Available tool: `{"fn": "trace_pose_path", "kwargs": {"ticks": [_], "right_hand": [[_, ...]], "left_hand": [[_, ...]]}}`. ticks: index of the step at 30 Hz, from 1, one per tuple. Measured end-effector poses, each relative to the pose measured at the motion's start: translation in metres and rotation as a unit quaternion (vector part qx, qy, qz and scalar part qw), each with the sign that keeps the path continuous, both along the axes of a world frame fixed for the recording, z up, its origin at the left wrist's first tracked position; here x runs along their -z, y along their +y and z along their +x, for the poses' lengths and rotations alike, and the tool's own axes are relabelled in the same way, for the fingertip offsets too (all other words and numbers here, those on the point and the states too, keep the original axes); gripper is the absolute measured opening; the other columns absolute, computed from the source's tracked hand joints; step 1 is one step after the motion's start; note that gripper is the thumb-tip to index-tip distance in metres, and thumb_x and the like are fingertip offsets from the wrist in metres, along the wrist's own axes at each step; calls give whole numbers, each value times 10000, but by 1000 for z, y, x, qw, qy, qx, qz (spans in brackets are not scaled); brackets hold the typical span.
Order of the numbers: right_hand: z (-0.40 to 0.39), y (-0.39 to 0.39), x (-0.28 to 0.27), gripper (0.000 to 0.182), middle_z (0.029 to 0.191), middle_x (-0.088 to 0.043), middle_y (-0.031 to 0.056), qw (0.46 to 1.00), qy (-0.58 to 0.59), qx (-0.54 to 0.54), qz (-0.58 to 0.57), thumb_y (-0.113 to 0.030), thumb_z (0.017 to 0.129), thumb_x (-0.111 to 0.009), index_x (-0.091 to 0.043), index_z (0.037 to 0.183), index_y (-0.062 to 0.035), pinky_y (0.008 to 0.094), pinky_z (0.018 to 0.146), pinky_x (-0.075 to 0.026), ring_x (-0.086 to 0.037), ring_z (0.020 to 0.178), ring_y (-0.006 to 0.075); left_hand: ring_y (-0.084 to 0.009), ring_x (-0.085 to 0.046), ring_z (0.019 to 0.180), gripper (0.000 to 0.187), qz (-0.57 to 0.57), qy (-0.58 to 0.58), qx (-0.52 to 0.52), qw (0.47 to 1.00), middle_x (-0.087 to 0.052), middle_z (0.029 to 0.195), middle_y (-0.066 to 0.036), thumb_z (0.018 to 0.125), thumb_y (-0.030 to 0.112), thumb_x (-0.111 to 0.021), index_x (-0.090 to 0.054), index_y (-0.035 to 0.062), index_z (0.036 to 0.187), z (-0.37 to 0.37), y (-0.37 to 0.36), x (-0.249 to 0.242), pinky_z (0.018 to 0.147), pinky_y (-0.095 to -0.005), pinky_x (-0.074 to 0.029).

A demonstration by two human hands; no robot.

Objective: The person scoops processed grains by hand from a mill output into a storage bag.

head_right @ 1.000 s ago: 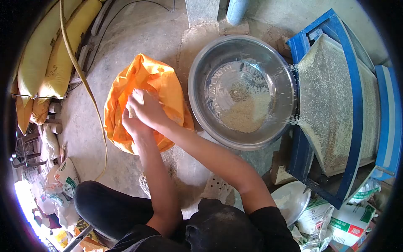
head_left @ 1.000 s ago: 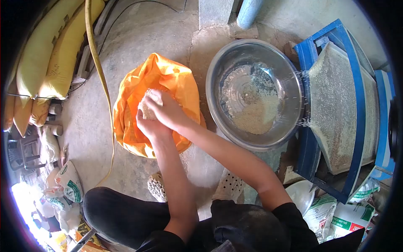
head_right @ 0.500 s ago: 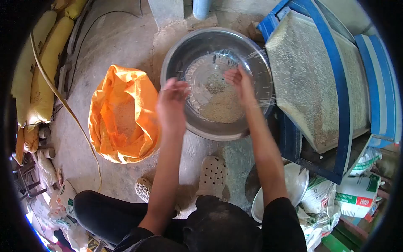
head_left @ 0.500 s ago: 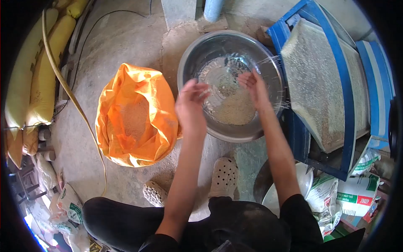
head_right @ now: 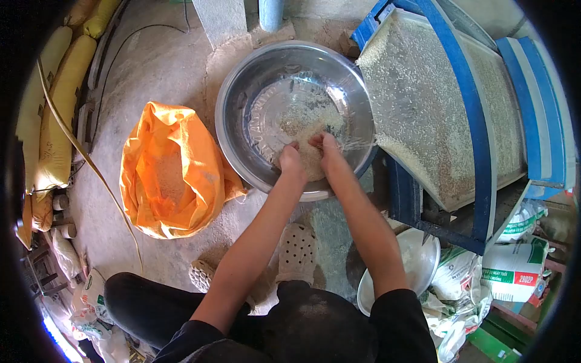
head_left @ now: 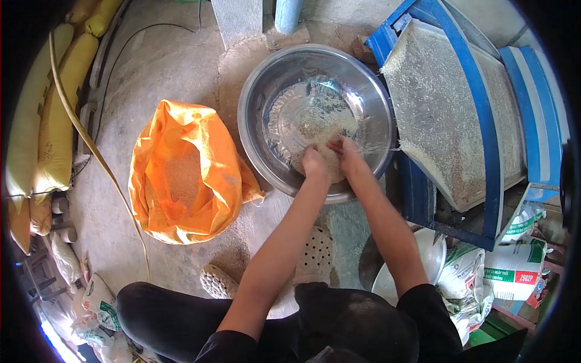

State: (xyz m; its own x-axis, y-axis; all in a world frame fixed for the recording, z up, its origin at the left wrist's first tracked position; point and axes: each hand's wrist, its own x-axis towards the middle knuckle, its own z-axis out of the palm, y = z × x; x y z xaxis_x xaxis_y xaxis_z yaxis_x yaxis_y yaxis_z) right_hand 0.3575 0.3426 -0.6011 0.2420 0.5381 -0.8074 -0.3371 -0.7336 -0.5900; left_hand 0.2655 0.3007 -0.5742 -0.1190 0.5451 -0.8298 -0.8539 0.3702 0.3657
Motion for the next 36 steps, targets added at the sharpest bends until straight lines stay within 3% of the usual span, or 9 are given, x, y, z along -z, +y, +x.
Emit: {"fn": "trace_pose_path", "kwargs": {"ticks": [8, 16, 20, 22, 25, 27, 30, 33, 36], "right_hand": [[-36, -43, -46, 257, 872, -626, 128, 970, 160, 141, 112, -242, 928, -502, -574, 854, -7, 389, 830, -488, -600, 873, 263], [-110, -48, -147, 265, 873, -632, 124, 928, 220, 144, 262, -237, 945, -498, -584, 822, -18, 364, 777, -507, -603, 829, 219], [-184, -58, -181, 255, 828, -639, 96, 899, 333, 10, 284, -239, 936, -512, -595, 806, -36, 308, 728, -510, -622, 771, 169], [-224, -67, -198, 232, 861, -658, 75, 910, 275, -109, 291, -207, 941, -498, -609, 865, -18, 262, 720, -502, -632, 783, 136], [-276, -80, -196, 433, 1265, -542, 134, 819, 336, -329, 329, -358, 988, -424, -529, 1227, -12, 315, 987, -399, -498, 1163, 183], [-299, -93, -185, 486, 1372, -456, 124, 774, 139, -467, 404, -399, 989, -407, -499, 1295, -33, 333, 1045, -346, -394, 1286, 181], [-283, -94, -173, 489, 1328, -510, 137, 728, 110, -461, 496, -408, 989, -398, -533, 1249, -17, 357, 1026, -382, -484, 1225, 202], [-231, -48, -164, 443, 1197, -610, 131, 716, 37, -467, 517, -389, 986, -422, -582, 1162, -14, 370, 959, -446, -596, 1070, 221], [-154, 11, -149, 370, 1019, -677, 136, 816, 60, -330, 471, -327, 983, -438, -618, 1048, -10, 354, 882, -492, -651, 942, 235]], "left_hand": [[-287, -605, 950, 334, -20, -140, -47, 989, -605, 1056, -132, 901, 200, -347, -554, 43, 1110, -6, -7, -33, 890, -412, -476], [-284, -576, 1016, 301, 226, -155, -142, 951, -593, 1067, -146, 872, 158, -390, -534, -17, 1071, -75, -17, -103, 957, -410, -439], [-283, -576, 1028, 305, 351, -77, -172, 917, -591, 1087, -156, 886, 167, -404, -529, -23, 1089, -154, -42, -109, 962, -413, -438], [-295, -543, 1104, 352, 267, -5, -248, 931, -560, 1172, -177, 915, 175, -378, -488, -44, 1167, -194, -63, -129, 1015, -415, -393], [-309, -468, 1212, 463, 262, 54, -310, 913, -501, 1281, -179, 958, 236, -297, -414, -56, 1298, -252, -97, -124, 1063, -439, -337], [-286, -429, 1254, 564, 141, 202, -324, 914, -420, 1370, -159, 977, 403, -250, -372, 17, 1370, -247, -94, -161, 1063, -435, -323], [-267, -425, 1257, 586, 201, 156, -332, 908, -403, 1387, -134, 967, 443, -316, -358, 36, 1387, -269, -110, -129, 1057, -435, -322], [-266, -459, 1235, 579, -37, 368, -291, 882, -444, 1382, -123, 947, 401, -367, -374, 8, 1373, -251, -98, -134, 1069, -408, -320], [-215, -563, 1051, 352, 55, 515, -269, 812, -600, 1140, -129, 939, 215, -470, -564, -18, 1186, -213, -78, -139, 945, -376, -439]]}}
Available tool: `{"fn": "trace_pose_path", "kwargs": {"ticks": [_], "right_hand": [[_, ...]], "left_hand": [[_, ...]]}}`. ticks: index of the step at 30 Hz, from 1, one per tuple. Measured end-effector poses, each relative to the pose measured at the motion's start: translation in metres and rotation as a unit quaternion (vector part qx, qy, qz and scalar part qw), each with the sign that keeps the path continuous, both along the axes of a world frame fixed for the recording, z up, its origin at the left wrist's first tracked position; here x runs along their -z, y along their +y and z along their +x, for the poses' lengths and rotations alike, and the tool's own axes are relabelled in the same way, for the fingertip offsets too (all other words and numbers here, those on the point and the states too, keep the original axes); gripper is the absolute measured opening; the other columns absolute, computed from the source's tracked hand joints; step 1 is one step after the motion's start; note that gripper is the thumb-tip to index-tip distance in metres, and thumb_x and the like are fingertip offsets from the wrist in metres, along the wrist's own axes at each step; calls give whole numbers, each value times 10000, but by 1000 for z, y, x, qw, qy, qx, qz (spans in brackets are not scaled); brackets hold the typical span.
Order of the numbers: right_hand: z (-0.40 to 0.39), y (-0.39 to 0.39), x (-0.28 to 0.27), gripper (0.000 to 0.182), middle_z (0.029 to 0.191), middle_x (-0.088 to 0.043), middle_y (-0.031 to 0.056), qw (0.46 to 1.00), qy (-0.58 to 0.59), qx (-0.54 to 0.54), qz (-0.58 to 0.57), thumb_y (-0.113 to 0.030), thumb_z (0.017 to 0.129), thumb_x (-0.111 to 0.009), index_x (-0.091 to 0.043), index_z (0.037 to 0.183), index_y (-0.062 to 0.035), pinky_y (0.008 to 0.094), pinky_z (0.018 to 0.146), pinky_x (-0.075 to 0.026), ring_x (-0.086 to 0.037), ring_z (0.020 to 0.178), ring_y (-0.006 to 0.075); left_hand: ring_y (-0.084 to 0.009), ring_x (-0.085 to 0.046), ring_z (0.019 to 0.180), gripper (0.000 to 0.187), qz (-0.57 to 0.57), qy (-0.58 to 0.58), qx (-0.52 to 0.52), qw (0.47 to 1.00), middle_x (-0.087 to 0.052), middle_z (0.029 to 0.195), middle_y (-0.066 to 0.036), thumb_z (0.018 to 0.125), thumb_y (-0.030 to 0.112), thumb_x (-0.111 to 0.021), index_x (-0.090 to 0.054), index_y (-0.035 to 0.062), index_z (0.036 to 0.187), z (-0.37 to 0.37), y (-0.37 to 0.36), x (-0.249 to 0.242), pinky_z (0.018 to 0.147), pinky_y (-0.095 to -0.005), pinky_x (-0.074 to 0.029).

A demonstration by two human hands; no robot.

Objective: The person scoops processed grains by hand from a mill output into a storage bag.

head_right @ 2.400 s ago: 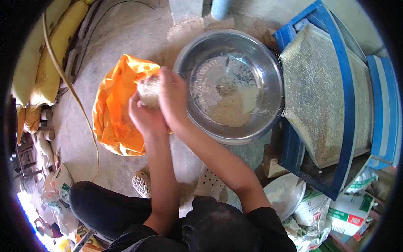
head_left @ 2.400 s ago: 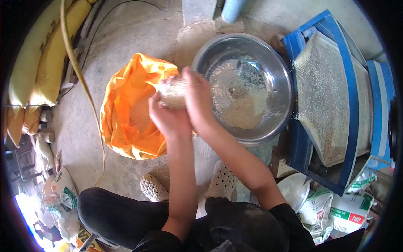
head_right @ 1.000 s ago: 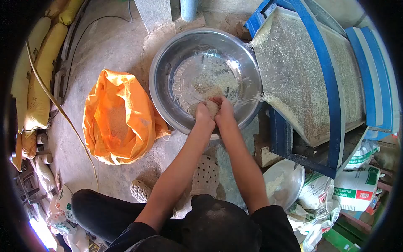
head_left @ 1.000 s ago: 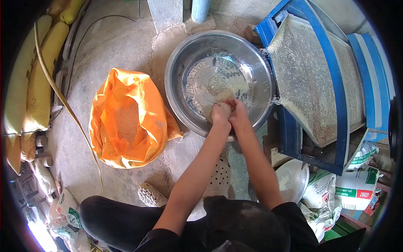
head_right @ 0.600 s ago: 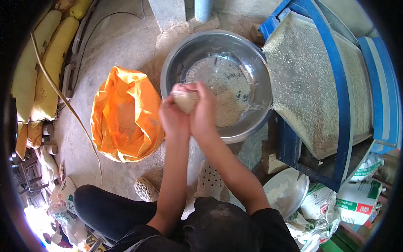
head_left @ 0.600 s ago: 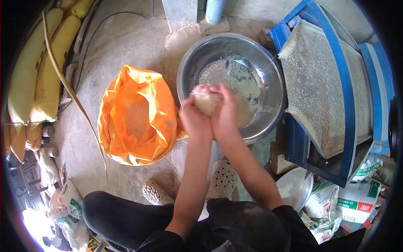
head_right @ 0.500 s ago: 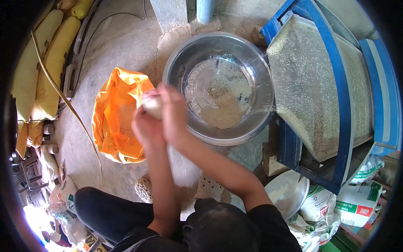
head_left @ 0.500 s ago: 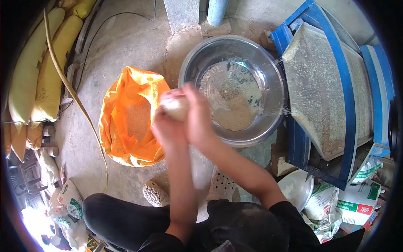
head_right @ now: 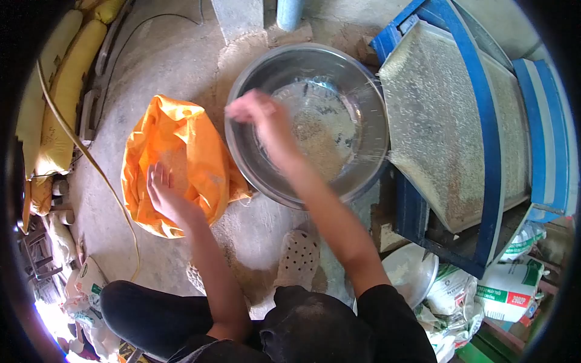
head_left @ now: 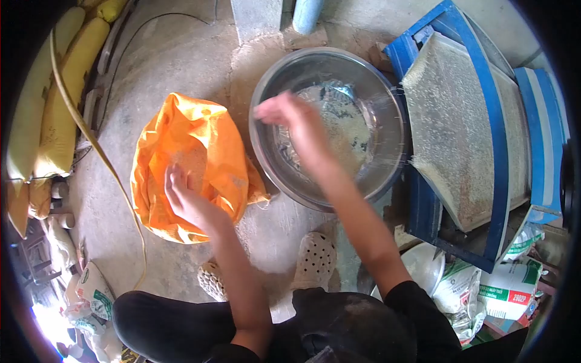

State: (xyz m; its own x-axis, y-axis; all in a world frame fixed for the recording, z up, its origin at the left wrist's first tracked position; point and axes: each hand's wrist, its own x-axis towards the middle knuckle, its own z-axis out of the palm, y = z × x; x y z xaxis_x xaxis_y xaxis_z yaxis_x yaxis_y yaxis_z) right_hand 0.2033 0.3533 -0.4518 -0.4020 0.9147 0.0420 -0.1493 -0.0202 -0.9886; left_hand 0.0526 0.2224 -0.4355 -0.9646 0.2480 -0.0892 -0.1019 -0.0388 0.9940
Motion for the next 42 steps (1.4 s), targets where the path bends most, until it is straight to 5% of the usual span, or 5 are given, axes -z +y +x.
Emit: {"fn": "trace_pose_path", "kwargs": {"ticks": [3, 7, 17, 22, 42], "right_hand": [[83, 49, 34, 394, 975, -682, 157, 976, 11, 163, -146, -319, 987, -414, -647, 969, -2, 341, 875, -493, -655, 919, 233], [168, 79, 94, 386, 862, -692, 109, 961, -81, 216, -153, -356, 949, -467, -663, 903, -26, 293, 765, -505, -661, 792, 188], [208, 31, 131, 367, 785, -682, 55, 916, -297, 61, -263, -384, 894, -553, -680, 887, -40, 266, 610, -488, -642, 672, 126], [185, -13, 111, 482, 942, -631, 276, 782, -620, -60, -27, -443, 882, -526, -679, 909, 14, 477, 832, -471, -604, 935, 429], [68, -48, -1, 458, 738, -623, 256, 861, -501, 87, -10, -375, 887, -485, -650, 809, 45, 462, 661, -477, -621, 700, 411]], "left_hand": [[-198, -619, 903, 274, 39, 126, 96, 987, -639, 1047, -132, 939, 106, -454, -580, -29, 1142, 54, 13, 6, 822, -330, -503], [-189, -627, 863, 254, 85, -208, 328, 918, -651, 981, -131, 940, 89, -454, -580, -34, 1123, 128, 50, 32, 777, -307, -504], [-289, -546, 1062, 407, -231, -169, 301, 910, -572, 1143, -184, 888, 263, -506, -555, -22, 1175, 193, 57, 128, 935, -368, -404], [-248, -557, 1015, 355, -182, -346, 282, 876, -594, 1060, -130, 876, 226, -483, -570, 4, 1139, 208, 56, 140, 885, -360, -437], [-256, -596, 968, 323, 99, -525, 212, 819, -602, 1062, -127, 919, 263, -436, -566, 17, 1083, 172, 54, 60, 849, -379, -494]]}}
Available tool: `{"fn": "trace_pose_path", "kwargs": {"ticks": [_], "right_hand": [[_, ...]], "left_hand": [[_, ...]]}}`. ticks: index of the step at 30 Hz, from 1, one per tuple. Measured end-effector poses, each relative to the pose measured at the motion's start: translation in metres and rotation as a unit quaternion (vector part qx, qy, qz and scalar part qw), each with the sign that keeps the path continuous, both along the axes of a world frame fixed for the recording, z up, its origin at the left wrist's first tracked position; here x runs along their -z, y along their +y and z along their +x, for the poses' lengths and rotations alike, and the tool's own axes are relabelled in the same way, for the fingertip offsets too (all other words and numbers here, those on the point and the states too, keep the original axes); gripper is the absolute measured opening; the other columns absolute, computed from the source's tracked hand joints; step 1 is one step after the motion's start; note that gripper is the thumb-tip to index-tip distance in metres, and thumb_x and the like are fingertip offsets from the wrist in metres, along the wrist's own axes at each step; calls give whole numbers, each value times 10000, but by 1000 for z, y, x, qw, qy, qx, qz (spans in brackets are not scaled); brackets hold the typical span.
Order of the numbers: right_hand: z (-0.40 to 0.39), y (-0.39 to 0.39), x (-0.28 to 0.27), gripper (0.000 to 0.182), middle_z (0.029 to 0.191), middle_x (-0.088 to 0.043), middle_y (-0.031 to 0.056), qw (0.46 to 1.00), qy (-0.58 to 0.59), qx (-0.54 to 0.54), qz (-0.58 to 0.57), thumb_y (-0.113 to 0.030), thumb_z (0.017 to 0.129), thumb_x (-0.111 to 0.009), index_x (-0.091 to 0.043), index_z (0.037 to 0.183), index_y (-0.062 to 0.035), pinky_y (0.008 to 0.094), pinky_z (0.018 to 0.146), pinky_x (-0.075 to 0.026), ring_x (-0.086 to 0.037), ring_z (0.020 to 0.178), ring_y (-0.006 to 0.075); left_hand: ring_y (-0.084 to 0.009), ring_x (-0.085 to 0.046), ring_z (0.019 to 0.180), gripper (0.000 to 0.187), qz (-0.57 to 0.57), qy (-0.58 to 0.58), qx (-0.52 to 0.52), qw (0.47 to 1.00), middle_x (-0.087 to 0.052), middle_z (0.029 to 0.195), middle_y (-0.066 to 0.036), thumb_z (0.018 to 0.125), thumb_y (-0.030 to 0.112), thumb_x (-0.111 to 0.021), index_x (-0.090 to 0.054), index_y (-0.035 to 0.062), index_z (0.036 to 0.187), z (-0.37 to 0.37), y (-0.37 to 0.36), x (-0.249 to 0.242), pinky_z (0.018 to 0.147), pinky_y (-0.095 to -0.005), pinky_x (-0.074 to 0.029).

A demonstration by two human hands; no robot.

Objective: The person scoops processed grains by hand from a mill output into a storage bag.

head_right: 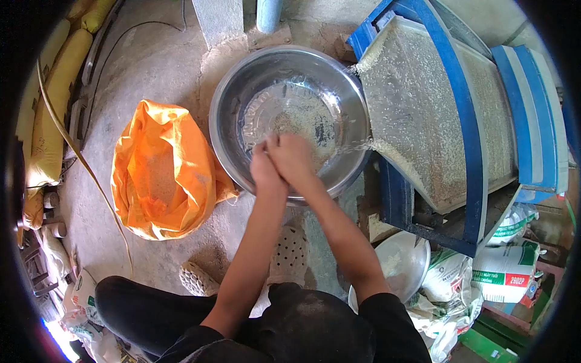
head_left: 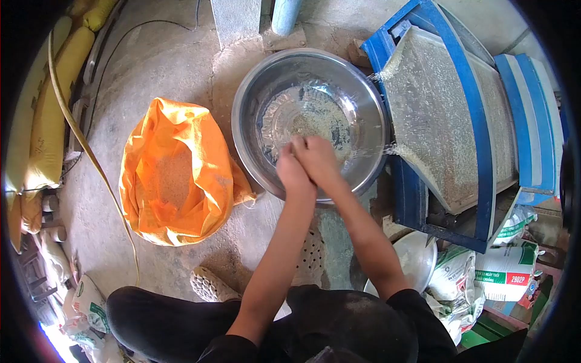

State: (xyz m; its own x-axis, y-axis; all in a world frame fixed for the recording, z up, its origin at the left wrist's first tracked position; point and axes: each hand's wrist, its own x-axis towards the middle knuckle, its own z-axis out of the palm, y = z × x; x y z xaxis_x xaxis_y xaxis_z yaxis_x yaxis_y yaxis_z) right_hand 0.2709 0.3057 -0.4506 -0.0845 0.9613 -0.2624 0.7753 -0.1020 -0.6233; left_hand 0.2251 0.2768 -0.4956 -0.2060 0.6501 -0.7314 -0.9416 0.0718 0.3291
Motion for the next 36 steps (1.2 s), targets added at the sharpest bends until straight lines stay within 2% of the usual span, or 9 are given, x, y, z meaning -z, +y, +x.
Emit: {"fn": "trace_pose_path", "kwargs": {"ticks": [7, 15, 17, 19, 25, 29, 31, 33, 36], "right_hand": [[-131, -14, -61, 310, 675, -619, 193, 961, 165, -116, 188, -256, 914, -510, -615, 750, -15, 468, 584, -495, -616, 619, 387], [-210, -44, -24, 167, 887, -635, 180, 838, 314, -412, 173, -159, 836, -562, -628, 809, -8, 419, 748, -480, -617, 839, 338], [-194, -38, -13, 90, 894, -626, 147, 841, 319, -395, 187, -56, 810, -567, -635, 850, -13, 398, 780, -474, -608, 868, 327], [-172, -32, -6, 114, 876, -618, 151, 865, 387, -281, 152, 37, 773, -579, -620, 872, 1, 380, 774, -484, -615, 851, 313], [-112, -26, -10, 136, 807, -653, 129, 910, 368, -181, 61, -13, 805, -646, -628, 939, 1, 302, 637, -518, -670, 688, 219], [-60, -35, 14, 118, 712, -656, 69, 917, 376, -9, 132, -89, 846, -644, -642, 925, -1, 262, 624, -512, -660, 677, 144], [-21, -43, -1, 118, 753, -655, 62, 923, 366, 115, 15, -118, 874, -622, -648, 916, -10, 260, 591, -494, -631, 655, 110], [25, -46, 17, 118, 825, -665, 108, 953, 244, 128, 130, -145, 864, -643, -661, 903, -36, 312, 664, -492, -638, 727, 213], [84, -57, 32, 259, 973, -640, 169, 913, -62, 214, 341, -179, 852, -664, -616, 1049, -17, 349, 829, -457, -612, 904, 246]], "left_hand": [[-231, -592, 967, 403, 191, 53, -67, 978, -616, 1016, -118, 913, 366, -405, -581, 49, 1089, -125, -24, -93, 864, -371, -476], [-266, -505, 1136, 427, 24, 142, -212, 967, -500, 1244, -121, 930, 325, -401, -469, 75, 1269, -236, -77, -21, 949, -392, -425], [-276, -480, 1185, 452, -25, 150, -248, 957, -466, 1309, -122, 935, 313, -399, -437, 82, 1321, -240, -83, 0, 974, -398, -411], [-294, -358, 1308, 547, -164, 379, -260, 873, -333, 1451, -156, 941, 231, -406, -295, 55, 1447, -192, -62, -57, 1042, -415, -346], [-290, -423, 1270, 489, -40, 465, -195, 863, -391, 1427, -172, 950, 163, -427, -363, 3, 1408, -119, -38, -73, 1040, -376, -343], [-282, -413, 1301, 470, 3, 635, -89, 767, -402, 1424, -215, 942, 112, -480, -392, -48, 1376, -93, -29, -56, 1053, -360, -328], [-293, -378, 1330, 534, 89, 694, 14, 714, -378, 1434, -231, 922, 95, -531, -339, -59, 1397, -82, -27, -46, 1086, -359, -289], [-299, -353, 1347, 654, 103, 642, 11, 760, -354, 1442, -244, 875, 108, -613, -285, -64, 1414, -73, -28, -21, 1102, -365, -271], [-254, -451, 1262, 704, -122, 722, 85, 675, -440, 1371, -223, 789, 85, -685, -332, -70, 1378, -63, -37, 0, 1041, -335, -350]]}}
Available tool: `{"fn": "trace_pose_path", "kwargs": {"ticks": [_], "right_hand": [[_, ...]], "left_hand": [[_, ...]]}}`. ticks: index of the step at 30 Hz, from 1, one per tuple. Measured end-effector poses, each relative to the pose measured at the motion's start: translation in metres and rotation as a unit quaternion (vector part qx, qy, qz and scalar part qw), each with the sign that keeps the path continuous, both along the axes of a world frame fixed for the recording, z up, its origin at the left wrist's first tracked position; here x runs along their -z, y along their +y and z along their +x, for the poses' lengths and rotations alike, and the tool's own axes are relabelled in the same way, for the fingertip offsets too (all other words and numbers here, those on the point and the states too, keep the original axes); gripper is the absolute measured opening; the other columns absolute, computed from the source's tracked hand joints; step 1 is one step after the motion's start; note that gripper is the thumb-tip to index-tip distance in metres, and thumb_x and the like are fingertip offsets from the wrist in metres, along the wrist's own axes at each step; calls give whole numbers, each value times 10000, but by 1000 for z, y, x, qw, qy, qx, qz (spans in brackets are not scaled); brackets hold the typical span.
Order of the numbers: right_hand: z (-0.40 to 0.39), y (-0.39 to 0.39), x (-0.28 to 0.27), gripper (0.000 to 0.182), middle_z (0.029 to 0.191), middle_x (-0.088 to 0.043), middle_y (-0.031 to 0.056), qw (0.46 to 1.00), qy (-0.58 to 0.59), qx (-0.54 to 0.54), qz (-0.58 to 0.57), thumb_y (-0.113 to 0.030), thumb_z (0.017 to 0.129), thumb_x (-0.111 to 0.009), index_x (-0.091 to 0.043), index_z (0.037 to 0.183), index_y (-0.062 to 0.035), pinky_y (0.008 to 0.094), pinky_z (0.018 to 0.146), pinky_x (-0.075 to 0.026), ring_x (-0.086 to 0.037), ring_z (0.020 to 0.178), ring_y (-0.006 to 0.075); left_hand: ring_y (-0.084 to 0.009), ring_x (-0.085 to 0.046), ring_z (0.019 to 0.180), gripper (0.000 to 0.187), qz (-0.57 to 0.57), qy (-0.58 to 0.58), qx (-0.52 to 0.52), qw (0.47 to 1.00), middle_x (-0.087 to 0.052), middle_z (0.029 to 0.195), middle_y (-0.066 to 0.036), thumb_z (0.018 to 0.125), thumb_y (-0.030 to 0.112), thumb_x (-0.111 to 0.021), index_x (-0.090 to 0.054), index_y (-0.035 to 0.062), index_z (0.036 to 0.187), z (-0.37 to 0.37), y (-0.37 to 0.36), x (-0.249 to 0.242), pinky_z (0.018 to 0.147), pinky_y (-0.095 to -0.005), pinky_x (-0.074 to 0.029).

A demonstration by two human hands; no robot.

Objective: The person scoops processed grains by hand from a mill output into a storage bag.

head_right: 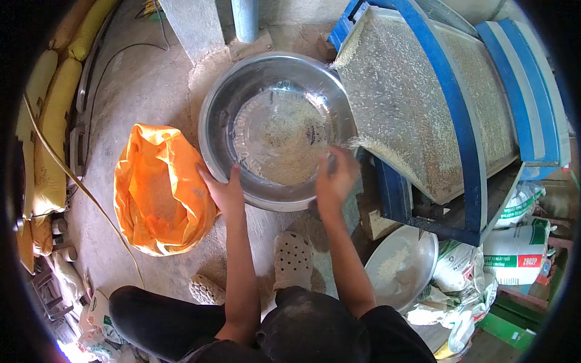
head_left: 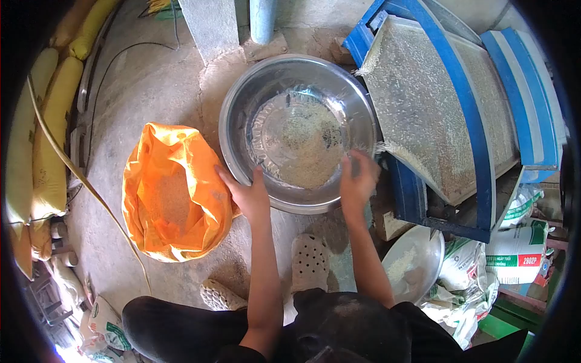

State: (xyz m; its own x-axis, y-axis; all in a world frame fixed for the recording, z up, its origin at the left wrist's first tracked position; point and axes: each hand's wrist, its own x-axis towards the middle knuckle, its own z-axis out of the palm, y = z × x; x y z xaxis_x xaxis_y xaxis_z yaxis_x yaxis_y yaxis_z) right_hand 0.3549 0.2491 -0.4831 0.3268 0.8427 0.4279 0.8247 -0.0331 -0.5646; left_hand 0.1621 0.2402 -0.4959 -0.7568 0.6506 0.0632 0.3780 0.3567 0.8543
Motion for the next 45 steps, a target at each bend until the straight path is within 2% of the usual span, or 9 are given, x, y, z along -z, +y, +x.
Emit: {"fn": "trace_pose_path", "kwargs": {"ticks": [2, 5, 7, 10, 23, 32, 40, 43, 45], "right_hand": [[21, -8, 8, 317, 1035, -625, 184, 988, -127, 80, 43, -182, 847, -670, -591, 1099, -5, 356, 880, -437, -596, 964, 255], [43, -16, 37, 433, 1152, -580, 180, 964, 214, 153, -45, -124, 825, -681, -517, 1199, 22, 346, 904, -429, -566, 1043, 254], [52, -15, 40, 502, 1188, -570, 132, 799, 571, 60, -180, -64, 800, -684, -477, 1246, 36, 337, 922, -424, -547, 1088, 232], [44, -20, 51, 548, 1187, -572, 119, 761, 630, 46, -151, -21, 792, -669, -444, 1290, 29, 324, 924, -424, -548, 1088, 225], [30, -29, 72, 477, 1140, -573, 116, 730, 670, 54, -121, 5, 798, -646, -462, 1237, 31, 336, 892, -457, -568, 1033, 229], [39, -19, 49, 476, 1169, -567, 137, 816, 559, 17, -149, -23, 811, -637, -463, 1248, 53, 332, 923, -428, -552, 1044, 229], [26, 15, -8, 321, 1114, -604, 225, 995, -92, 40, 9, -85, 855, -615, -562, 1149, 34, 380, 903, -437, -593, 1021, 329], [32, 58, -8, 229, 999, -647, 198, 955, 238, -127, -124, -149, 873, -609, -632, 1044, 1, 406, 850, -463, -621, 921, 342], [54, 97, 32, 256, 956, -654, 202, 952, 192, -165, -172, -215, 881, -601, -644, 1022, -5, 402, 826, -472, -632, 894, 346]], "left_hand": [[-244, -511, 1171, 598, 29, -159, 42, 986, -517, 1269, -200, 774, 42, -651, -409, -73, 1308, -8, -2, 10, 998, -322, -379], [-216, -592, 992, 428, 53, -279, 76, 956, -622, 1071, -146, 743, -23, -589, -527, -76, 1164, -9, -8, 1, 903, -303, -431], [-199, -613, 904, 361, 53, -247, 72, 965, -652, 974, -116, 729, -45, -561, -569, -76, 1088, -10, -7, -19, 851, -297, -453], [-163, -605, 818, 288, 86, -216, 77, 970, -649, 900, -102, 743, -33, -539, -575, -89, 1023, -16, -9, -41, 765, -282, -463], [-166, -585, 710, 316, 142, -140, 90, 976, -622, 795, -105, 739, -30, -509, -552, -71, 1050, -17, 6, -48, 686, -292, -471], [-223, -612, 778, 368, 117, -190, 111, 968, -637, 869, -130, 726, -28, -506, -542, -59, 1091, -27, 15, -20, 751, -313, -474], [-279, -625, 920, 378, 75, -214, 126, 966, -639, 996, -181, 744, -14, -511, -535, -66, 1117, -34, 22, 4, 861, -349, -462], [-309, -610, 964, 363, 88, -127, 82, 985, -617, 1069, -193, 770, -5, -519, -541, -55, 1129, -22, 22, -1, 892, -370, -452], [-321, -599, 989, 349, 106, -38, 32, 993, -603, 1100, -196, 787, -3, -523, -545, -47, 1132, -5, 24, -20, 912, -379, -443]]}}
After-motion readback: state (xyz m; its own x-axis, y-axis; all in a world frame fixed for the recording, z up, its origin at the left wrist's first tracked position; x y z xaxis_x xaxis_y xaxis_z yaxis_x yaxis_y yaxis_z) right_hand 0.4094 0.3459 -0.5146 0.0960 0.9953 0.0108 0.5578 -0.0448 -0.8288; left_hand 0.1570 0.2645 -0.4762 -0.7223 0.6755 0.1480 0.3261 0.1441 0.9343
